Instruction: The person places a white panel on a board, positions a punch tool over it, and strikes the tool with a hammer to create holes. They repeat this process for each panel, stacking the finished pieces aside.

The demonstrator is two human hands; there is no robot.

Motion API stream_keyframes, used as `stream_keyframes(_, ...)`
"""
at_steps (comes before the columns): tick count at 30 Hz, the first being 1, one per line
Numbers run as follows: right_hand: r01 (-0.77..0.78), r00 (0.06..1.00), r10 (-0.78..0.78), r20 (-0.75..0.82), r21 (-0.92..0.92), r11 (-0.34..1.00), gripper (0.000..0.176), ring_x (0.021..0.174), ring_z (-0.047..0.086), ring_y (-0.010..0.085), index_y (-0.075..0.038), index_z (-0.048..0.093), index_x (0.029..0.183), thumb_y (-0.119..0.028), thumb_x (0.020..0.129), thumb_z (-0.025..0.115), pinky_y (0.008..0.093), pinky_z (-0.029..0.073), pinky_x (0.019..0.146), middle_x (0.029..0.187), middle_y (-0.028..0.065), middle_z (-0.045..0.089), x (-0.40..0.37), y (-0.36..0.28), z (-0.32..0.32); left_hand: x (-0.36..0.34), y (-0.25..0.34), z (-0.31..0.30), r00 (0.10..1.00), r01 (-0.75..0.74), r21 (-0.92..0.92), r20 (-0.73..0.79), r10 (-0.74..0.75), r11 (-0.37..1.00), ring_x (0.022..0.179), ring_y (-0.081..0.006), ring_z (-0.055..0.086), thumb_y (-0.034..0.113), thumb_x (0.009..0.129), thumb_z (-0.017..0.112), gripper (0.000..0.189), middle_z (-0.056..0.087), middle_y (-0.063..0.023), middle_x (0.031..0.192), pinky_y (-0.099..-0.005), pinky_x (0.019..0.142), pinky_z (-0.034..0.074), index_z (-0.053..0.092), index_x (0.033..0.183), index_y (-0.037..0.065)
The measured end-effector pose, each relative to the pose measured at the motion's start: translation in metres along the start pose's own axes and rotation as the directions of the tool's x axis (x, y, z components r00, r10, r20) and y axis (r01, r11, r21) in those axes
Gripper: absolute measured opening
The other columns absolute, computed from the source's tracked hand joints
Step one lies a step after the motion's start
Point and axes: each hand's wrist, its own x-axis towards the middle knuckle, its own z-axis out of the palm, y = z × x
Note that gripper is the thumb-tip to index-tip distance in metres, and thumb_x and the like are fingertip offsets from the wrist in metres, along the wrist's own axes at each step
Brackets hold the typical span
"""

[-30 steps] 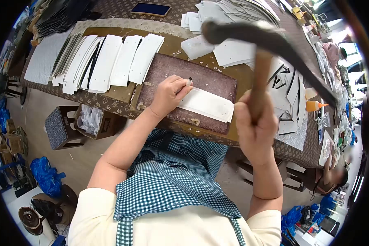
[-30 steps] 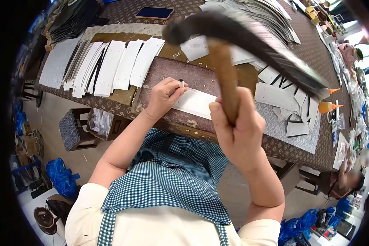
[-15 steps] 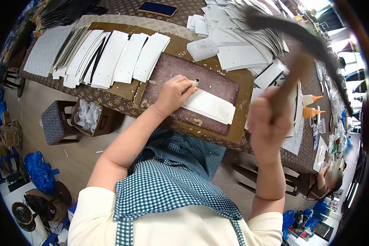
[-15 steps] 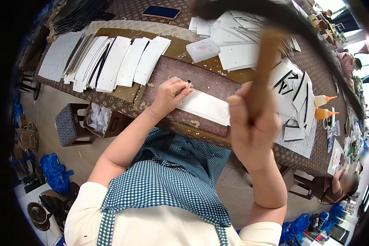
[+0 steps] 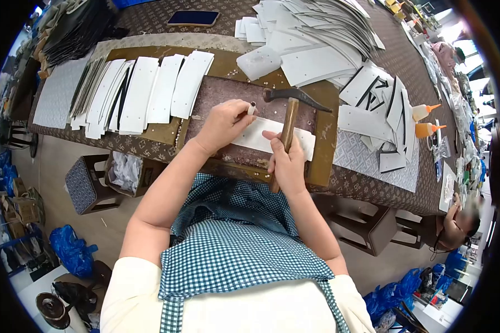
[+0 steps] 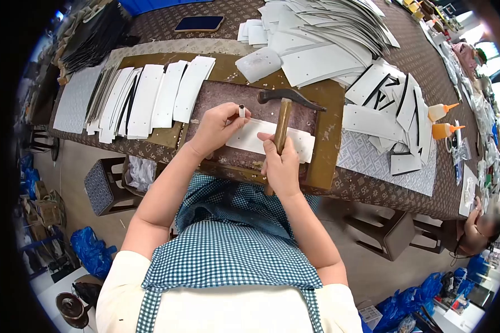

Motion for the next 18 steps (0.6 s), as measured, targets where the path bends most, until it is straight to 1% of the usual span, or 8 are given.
stream_keyframes(1,-0.003,1.000,0.003,-0.015,0.024,1.000,0.015,0.047,0.053,0.0084,-0.001,0.050,0.104,-0.016,0.103,0.053,0.0230,0.044,0.043,0.113,0.0143,0.071,0.000,0.003,0.003,0.002,-0.001,0.001,1.000,0.010,-0.024,-0.004,-0.010,1.000,0.073,-0.0141,0.064,0.010,0.088,0.071,0.015,0.066,-0.0071,0.083,-0.0282,0.066,0.052,0.069,0.098,0.000)
stream_keyframes(4,0.007,0.998,-0.004,-0.057,0.050,0.999,0.016,0.046,0.053,0.0087,-0.001,0.049,0.102,-0.017,0.103,0.053,0.0235,0.044,0.043,0.112,0.0143,0.071,-0.001,0.007,0.004,0.004,-0.002,0.007,0.981,0.168,-0.126,-0.077,-0.179,0.978,0.068,-0.0085,0.058,0.011,0.085,0.076,0.014,0.064,-0.0031,0.075,-0.0248,0.062,0.049,0.068,0.088,0.000)
stream_keyframes(7,0.016,0.998,-0.013,-0.065,0.040,0.999,0.016,0.046,0.053,0.0088,-0.001,0.048,0.101,-0.017,0.103,0.053,0.0236,0.045,0.043,0.111,0.0143,0.071,-0.001,0.007,0.005,0.002,0.000,0.008,0.917,0.294,-0.208,-0.215,-0.336,0.933,0.067,-0.0039,0.054,0.011,0.084,0.078,0.014,0.062,0.0020,0.074,-0.0214,0.061,0.045,0.067,0.086,0.002)
stream_keyframes(8,0.019,0.998,-0.017,-0.063,0.030,0.999,0.016,0.046,0.053,0.0088,-0.001,0.048,0.101,-0.017,0.103,0.053,0.0236,0.045,0.043,0.111,0.0144,0.071,-0.001,0.007,0.004,-0.003,-0.012,0.009,0.906,0.310,-0.268,-0.207,-0.368,0.912,0.069,-0.0033,0.054,0.010,0.086,0.077,0.012,0.063,0.0035,0.077,-0.0199,0.062,0.044,0.068,0.088,0.003)
stream_keyframes(11,0.030,0.998,-0.028,-0.058,0.035,0.999,0.017,0.046,0.054,0.0089,-0.001,0.048,0.100,-0.017,0.103,0.054,0.0238,0.045,0.043,0.111,0.0143,0.071,-0.001,0.007,0.005,-0.018,0.005,0.005,0.908,0.231,-0.357,-0.256,-0.332,0.905,0.068,-0.0071,0.059,0.012,0.082,0.080,0.017,0.066,-0.0027,0.079,-0.0234,0.063,0.049,0.069,0.086,0.001)
stream_keyframes(12,0.030,0.998,-0.028,-0.055,0.036,0.999,0.017,0.046,0.054,0.0089,-0.001,0.048,0.100,-0.017,0.103,0.054,0.0238,0.045,0.043,0.111,0.0142,0.071,-0.001,0.008,0.005,-0.025,0.010,0.003,0.922,0.221,-0.339,-0.232,-0.309,0.914,0.072,-0.0076,0.061,0.009,0.085,0.077,0.013,0.070,-0.0040,0.086,-0.0233,0.066,0.051,0.071,0.091,0.000)
stream_keyframes(16,0.028,0.998,-0.026,-0.060,0.038,0.999,0.017,0.046,0.054,0.0088,-0.001,0.048,0.100,-0.017,0.103,0.054,0.0239,0.046,0.043,0.112,0.0140,0.071,-0.001,0.010,0.004,-0.043,0.007,0.005,0.948,0.145,-0.258,-0.239,-0.208,0.955,0.075,-0.0102,0.063,0.009,0.087,0.075,0.013,0.073,-0.0079,0.093,-0.0245,0.069,0.052,0.072,0.095,-0.001)
stream_keyframes(18,0.030,0.998,-0.028,-0.056,0.030,0.999,0.017,0.046,0.054,0.0089,-0.001,0.048,0.101,-0.017,0.103,0.054,0.0239,0.046,0.044,0.111,0.0140,0.071,-0.001,0.008,0.004,-0.045,0.006,0.006,0.947,0.151,-0.256,-0.240,-0.214,0.955,0.076,-0.0119,0.065,0.009,0.086,0.075,0.013,0.073,-0.0090,0.094,-0.0253,0.070,0.052,0.072,0.095,-0.001)
